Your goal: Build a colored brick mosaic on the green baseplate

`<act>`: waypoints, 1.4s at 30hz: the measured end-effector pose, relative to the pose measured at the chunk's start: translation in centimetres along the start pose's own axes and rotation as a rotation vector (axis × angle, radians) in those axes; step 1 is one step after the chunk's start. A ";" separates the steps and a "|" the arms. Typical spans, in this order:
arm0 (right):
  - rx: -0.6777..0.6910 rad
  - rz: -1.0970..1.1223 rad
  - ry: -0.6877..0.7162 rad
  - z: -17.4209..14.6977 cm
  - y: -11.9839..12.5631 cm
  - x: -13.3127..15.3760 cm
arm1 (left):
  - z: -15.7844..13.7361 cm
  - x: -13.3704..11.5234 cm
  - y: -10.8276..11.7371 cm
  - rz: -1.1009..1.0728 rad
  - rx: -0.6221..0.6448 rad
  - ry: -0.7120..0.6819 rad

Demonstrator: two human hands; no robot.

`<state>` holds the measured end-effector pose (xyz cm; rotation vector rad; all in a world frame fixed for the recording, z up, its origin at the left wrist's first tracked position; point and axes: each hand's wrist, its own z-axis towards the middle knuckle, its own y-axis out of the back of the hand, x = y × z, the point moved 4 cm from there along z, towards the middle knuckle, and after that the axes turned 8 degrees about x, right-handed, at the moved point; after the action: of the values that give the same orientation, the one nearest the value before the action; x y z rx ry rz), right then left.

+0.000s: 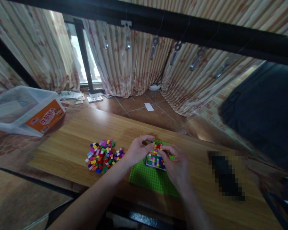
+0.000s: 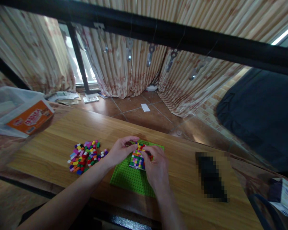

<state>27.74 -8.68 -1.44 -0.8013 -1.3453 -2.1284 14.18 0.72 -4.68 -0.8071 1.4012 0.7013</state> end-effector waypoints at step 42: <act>-0.074 0.039 -0.068 0.3 -2.0 -1.6 | -0.1 0.2 -1.2 -0.366 0.003 0.165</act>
<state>27.56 -7.46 -3.69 -0.9301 -1.2809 -2.1489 15.13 -0.05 -4.83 -1.1038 1.3497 0.3559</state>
